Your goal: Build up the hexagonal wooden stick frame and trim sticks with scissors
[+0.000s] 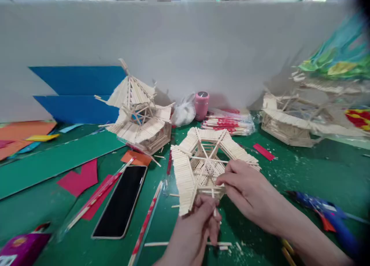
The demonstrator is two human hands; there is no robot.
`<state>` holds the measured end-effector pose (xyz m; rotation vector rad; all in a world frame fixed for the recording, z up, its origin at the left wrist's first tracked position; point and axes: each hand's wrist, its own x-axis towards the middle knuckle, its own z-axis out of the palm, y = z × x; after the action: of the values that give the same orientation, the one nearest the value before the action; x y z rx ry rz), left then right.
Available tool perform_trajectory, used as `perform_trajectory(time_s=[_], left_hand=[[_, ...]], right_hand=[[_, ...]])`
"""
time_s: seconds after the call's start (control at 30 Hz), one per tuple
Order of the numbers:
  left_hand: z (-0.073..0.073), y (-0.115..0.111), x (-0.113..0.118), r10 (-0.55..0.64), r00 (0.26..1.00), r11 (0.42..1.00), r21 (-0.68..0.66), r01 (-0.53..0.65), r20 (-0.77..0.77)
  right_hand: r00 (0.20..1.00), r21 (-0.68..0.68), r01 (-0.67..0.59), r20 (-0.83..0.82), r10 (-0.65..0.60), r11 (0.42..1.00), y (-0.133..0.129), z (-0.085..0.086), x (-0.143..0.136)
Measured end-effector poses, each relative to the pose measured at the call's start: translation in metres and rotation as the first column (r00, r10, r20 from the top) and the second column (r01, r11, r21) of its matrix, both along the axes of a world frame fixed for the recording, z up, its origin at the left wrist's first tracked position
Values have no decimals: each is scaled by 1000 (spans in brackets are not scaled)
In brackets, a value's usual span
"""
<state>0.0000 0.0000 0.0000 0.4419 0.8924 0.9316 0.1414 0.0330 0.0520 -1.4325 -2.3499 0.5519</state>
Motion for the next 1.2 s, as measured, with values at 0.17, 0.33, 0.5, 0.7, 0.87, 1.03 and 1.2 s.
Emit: perform_trajectory(time_s=[0.17,0.33,0.5,0.7,0.87,1.03,1.2], left_hand=[[0,2,-1,4,999,1000,-8,-5,-33],[2,0,0,18,999,1000,-2,-18,-49],[5,0,1,37,998,999,13,-36,-44],[8,1,0,57,998,998,-4,-57,-41],[11,1,1,83,995,996,-14,-84,-59],[10,0,2,64,995,998,6,-64,-82],[9,-1,3,64,993,998,14,-63,-99]], right_hand=[[1000,11,1,12,-1,1000,-5,-4,0],[1000,10,1,10,-1,1000,-3,-4,0],[1000,35,6,-4,-6,999,-4,-5,0],[1000,52,6,-12,-6,999,-5,-5,2],[1000,71,8,-1,-8,997,-5,-5,3],[1000,91,9,1,-9,996,-6,-5,3],[1000,87,11,2,-12,996,-8,-5,4]])
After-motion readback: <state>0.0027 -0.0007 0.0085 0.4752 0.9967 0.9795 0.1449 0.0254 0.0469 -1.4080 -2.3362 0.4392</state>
